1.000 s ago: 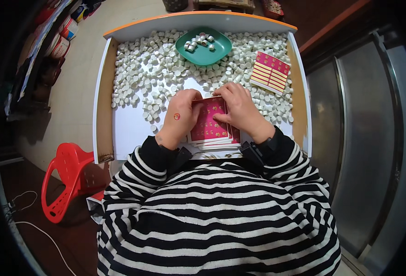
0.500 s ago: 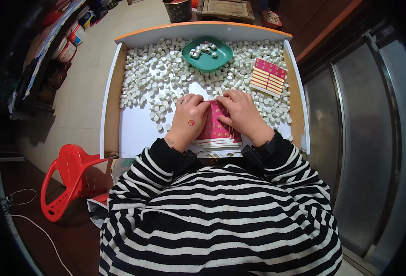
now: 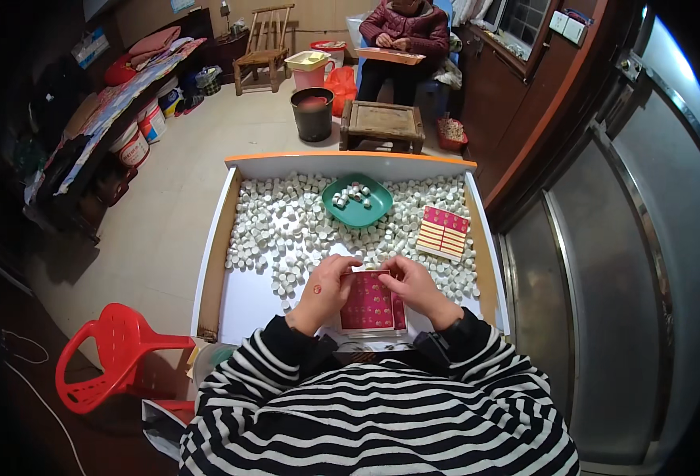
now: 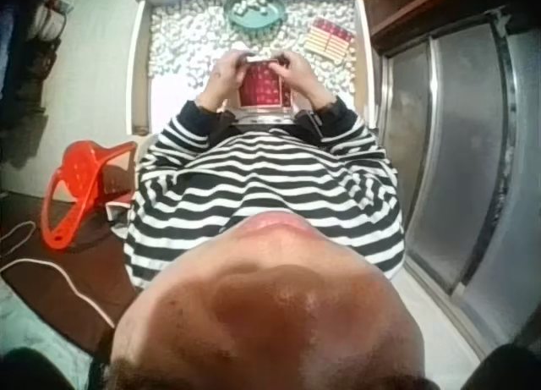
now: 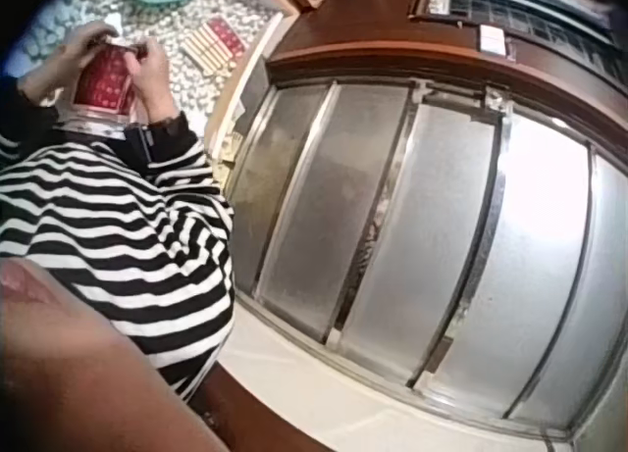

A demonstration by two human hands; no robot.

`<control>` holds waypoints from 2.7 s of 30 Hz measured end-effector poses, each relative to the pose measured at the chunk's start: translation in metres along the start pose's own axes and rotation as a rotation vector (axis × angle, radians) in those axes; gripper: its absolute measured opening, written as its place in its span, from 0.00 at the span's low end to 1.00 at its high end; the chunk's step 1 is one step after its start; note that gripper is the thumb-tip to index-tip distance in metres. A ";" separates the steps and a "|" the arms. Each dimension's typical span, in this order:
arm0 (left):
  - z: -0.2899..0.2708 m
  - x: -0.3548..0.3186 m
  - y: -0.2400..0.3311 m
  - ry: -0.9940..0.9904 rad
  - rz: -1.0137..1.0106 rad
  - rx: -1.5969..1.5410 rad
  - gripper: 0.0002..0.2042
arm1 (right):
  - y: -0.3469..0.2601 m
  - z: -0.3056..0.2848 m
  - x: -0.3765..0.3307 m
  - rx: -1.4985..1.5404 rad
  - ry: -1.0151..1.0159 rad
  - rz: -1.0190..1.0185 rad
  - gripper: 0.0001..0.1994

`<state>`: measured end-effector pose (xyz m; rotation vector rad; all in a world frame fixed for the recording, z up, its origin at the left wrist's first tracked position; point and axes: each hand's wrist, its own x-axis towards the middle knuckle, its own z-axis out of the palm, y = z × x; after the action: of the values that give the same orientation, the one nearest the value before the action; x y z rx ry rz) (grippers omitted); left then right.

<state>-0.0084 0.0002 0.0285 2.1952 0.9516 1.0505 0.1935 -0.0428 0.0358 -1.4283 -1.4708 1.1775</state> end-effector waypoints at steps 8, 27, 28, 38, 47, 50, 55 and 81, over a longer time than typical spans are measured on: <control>-0.031 0.003 0.061 0.057 0.166 -0.068 0.13 | -0.037 0.005 -0.028 0.326 0.008 -0.149 0.06; -0.025 -0.013 0.053 -0.031 -0.140 -0.331 0.06 | -0.036 0.014 -0.044 0.456 0.058 -0.087 0.07; -0.024 -0.014 0.053 -0.032 -0.150 -0.343 0.05 | -0.041 0.015 -0.045 0.297 0.100 -0.215 0.07; -0.023 -0.016 0.052 -0.057 -0.141 -0.338 0.04 | -0.047 0.015 -0.038 -0.356 0.187 -0.602 0.03; -0.028 -0.024 0.028 -0.070 -0.343 -0.434 0.03 | -0.027 0.001 -0.032 -0.114 0.081 -0.256 0.03; -0.018 -0.026 0.018 -0.063 -0.422 -0.452 0.03 | -0.013 0.002 -0.029 0.025 0.118 -0.101 0.05; 0.004 -0.020 0.003 -0.118 -0.447 -0.211 0.07 | 0.011 0.002 -0.013 -0.161 0.178 -0.068 0.05; 0.008 -0.019 -0.015 -0.117 -0.410 -0.115 0.07 | 0.014 0.018 -0.020 -0.165 -0.206 -0.376 0.13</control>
<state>-0.0162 -0.0065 0.0045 1.8393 1.1903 0.7551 0.1823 -0.0656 0.0187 -1.0898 -1.9192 1.0058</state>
